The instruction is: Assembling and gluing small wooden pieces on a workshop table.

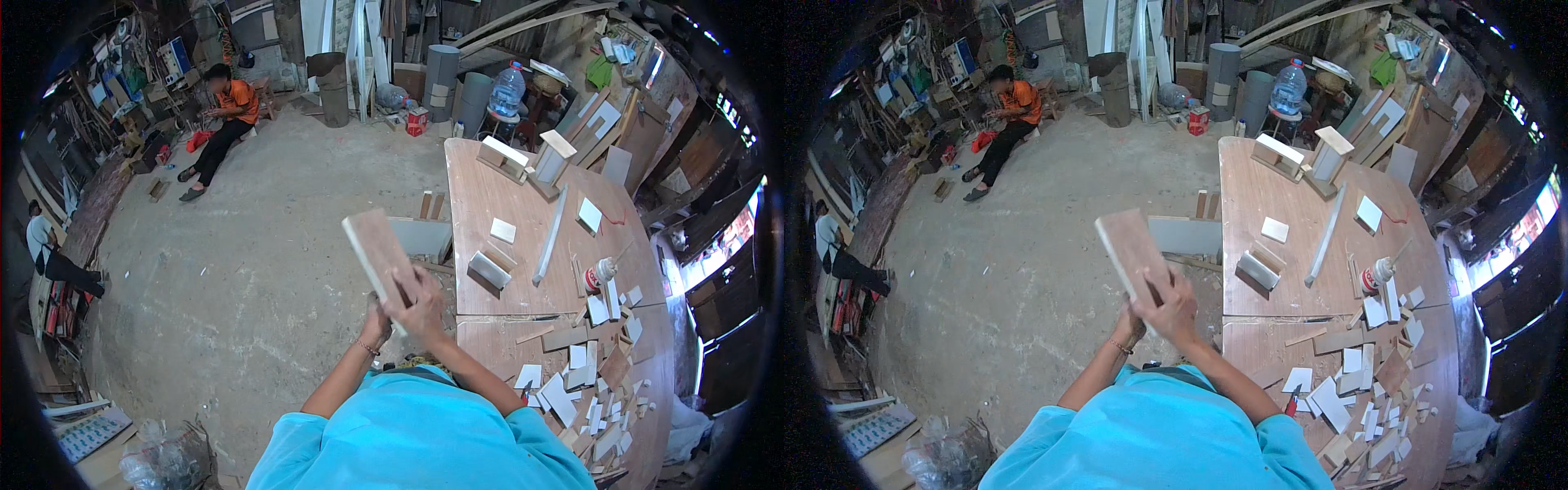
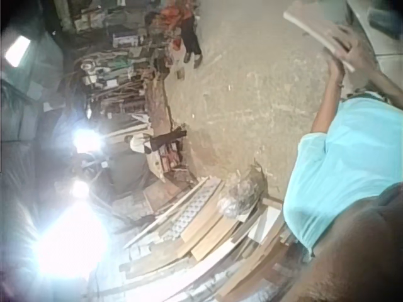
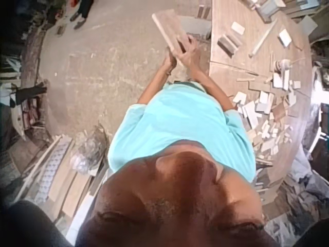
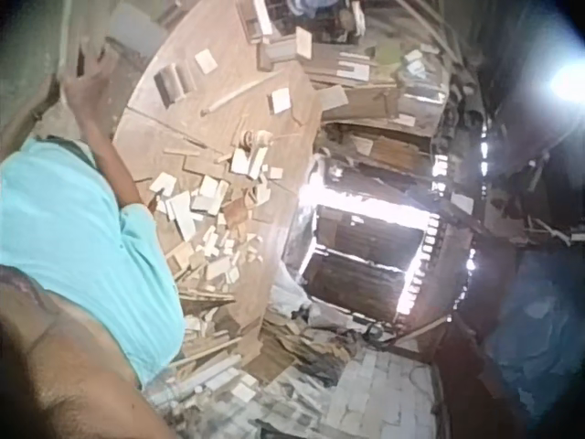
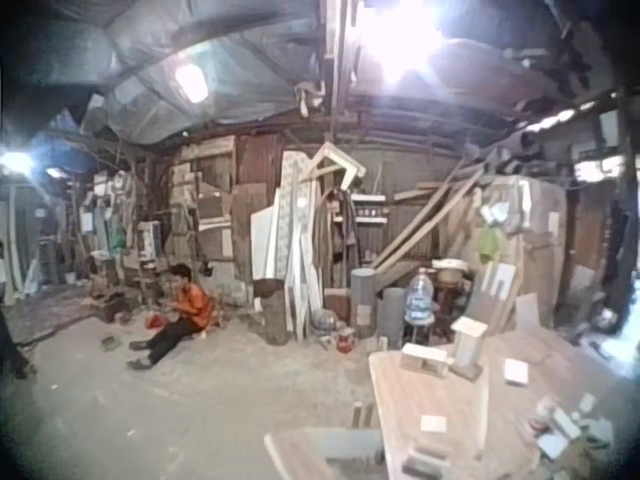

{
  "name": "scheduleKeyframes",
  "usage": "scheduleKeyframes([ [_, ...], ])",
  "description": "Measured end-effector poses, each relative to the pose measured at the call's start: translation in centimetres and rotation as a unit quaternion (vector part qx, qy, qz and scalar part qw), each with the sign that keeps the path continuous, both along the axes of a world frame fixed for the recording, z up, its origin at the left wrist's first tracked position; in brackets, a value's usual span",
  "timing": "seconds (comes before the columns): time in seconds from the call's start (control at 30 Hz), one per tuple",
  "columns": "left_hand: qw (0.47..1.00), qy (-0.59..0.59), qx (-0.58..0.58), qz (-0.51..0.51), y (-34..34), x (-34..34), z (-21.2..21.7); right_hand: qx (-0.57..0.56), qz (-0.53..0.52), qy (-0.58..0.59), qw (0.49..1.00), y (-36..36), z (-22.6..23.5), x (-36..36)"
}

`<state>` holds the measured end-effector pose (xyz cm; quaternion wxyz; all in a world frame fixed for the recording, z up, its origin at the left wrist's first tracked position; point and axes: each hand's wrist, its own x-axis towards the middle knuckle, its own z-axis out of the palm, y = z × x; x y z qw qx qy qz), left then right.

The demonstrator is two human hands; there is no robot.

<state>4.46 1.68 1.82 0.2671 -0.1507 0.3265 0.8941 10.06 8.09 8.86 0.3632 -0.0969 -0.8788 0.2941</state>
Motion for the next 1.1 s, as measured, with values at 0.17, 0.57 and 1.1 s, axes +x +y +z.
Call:
scheduleKeyframes([
  [0.17, 0.942, 0.168, -0.239, -0.165, 0.5, 0.2, 0.5, -0.118, -0.046, 0.008, 0.992, 3.5, -1.7, -2.5],
  [0.57, 0.879, 0.123, -0.339, -0.312, 0.1, -0.4, 2.2, -0.147, -0.047, 0.005, 0.988, 3.4, -2.8, -1.6],
  [1.1, 0.869, 0.37, -0.287, -0.162, 0.9, -0.1, 5.0, -0.535, 0.015, 0.025, 0.844, 8.3, -1.5, -2.3],
])
